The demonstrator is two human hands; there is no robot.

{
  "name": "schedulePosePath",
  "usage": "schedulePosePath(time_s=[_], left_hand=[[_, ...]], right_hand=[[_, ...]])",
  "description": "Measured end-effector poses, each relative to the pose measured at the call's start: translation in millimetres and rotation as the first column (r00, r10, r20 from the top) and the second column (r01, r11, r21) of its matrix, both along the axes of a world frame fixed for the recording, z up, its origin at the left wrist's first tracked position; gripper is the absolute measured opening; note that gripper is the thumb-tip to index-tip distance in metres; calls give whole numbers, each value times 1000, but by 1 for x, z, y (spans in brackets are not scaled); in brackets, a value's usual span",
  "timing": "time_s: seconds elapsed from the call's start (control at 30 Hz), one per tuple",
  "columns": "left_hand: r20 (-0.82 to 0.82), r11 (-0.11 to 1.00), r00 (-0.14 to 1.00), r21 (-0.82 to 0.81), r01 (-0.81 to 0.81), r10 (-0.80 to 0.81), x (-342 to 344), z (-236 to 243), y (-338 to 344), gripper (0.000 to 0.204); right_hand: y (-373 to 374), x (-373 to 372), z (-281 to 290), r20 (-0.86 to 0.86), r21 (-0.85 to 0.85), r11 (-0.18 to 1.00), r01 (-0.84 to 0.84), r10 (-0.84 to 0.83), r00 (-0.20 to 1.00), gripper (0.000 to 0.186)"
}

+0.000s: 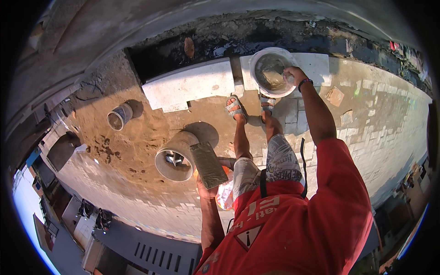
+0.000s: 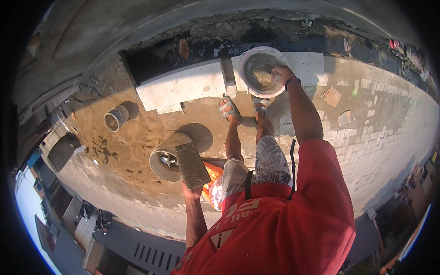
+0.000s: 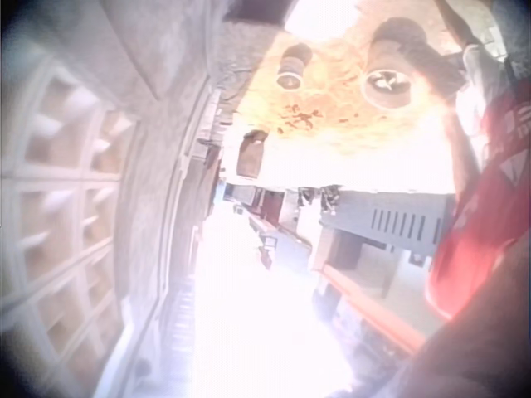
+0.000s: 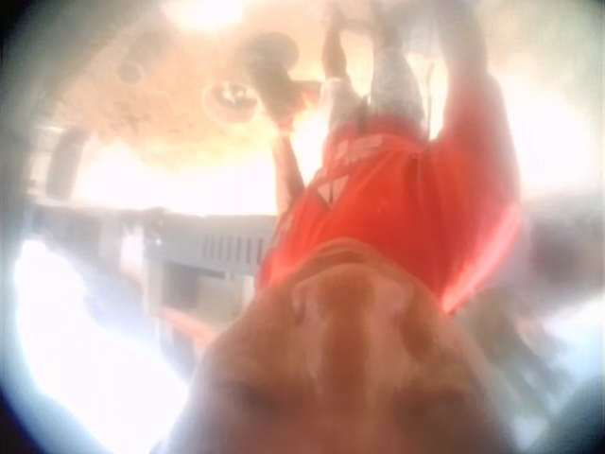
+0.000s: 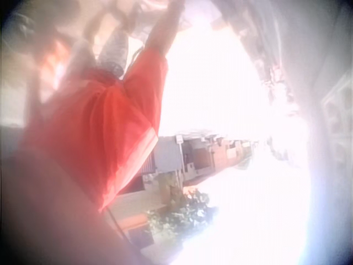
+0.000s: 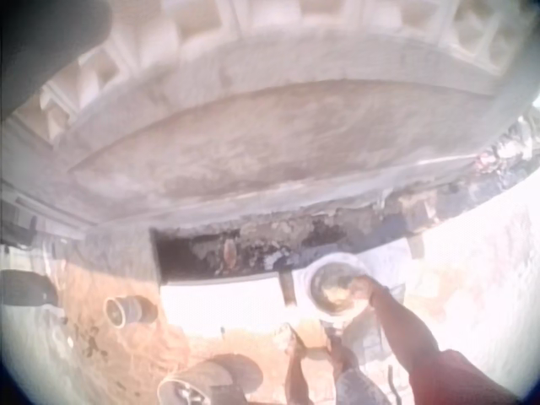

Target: The person applies cement to a decorative lattice wall using a trowel and float. They repeatedly scoop cement from a bucket, spread it over the wall surface, and smooth it with the float.

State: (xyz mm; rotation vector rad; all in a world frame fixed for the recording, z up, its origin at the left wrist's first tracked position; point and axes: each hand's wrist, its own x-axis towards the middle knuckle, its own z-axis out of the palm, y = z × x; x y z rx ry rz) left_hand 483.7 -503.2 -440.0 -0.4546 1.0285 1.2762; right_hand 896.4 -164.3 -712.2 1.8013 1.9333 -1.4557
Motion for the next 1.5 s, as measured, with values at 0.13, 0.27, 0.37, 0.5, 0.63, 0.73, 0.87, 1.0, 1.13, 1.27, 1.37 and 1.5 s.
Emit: schedulePosePath(time_s=[0.13,0.27,0.37,0.5,0.63,0.73,0.87,1.0,1.13,1.27,1.37,1.5], left_hand=[[-18,1000,1000,-20,7,-8,0,1,6,42],[-34,999,999,-41,-20,19,0,-1,7,42],[-65,998,998,-67,-19,15,3,-4,11,42],[-22,999,999,9,32,-32,5,-6,26,43],[-75,997,997,-72,-24,19,13,-5,36,37],[-83,996,997,-88,-9,2,12,-13,35,37],[-76,997,997,-73,-16,10,12,-15,37,38],[-105,996,994,-75,-40,32,12,-14,41,38],[-121,998,993,-54,-14,8,15,-12,50,37],[-144,999,989,-19,30,-32,19,-12,62,37],[-143,999,989,-4,39,-39,19,-12,65,39],[-168,999,985,8,42,-40,22,-11,64,42]], right_hand=[[-5,-6,-47,21,-76,994,82,-81,997,17],[-1,-43,-40,346,4,996,-87,80,935,25],[-4,-66,22,380,61,982,177,-187,906,27],[-14,-55,25,427,112,994,19,-65,902,27],[-18,-45,28,419,128,992,-12,-43,907,25],[-6,-48,10,396,79,995,57,-83,914,26],[16,-36,-9,-15,-287,923,256,-271,962,31],[1,-45,1,180,56,995,86,-95,979,33],[-25,-50,35,327,197,979,55,-118,938,35],[-26,-52,56,361,53,997,-53,30,932,35],[-30,-43,61,318,81,992,-92,62,946,33],[-34,-31,70,336,54,984,-170,143,931,30]])
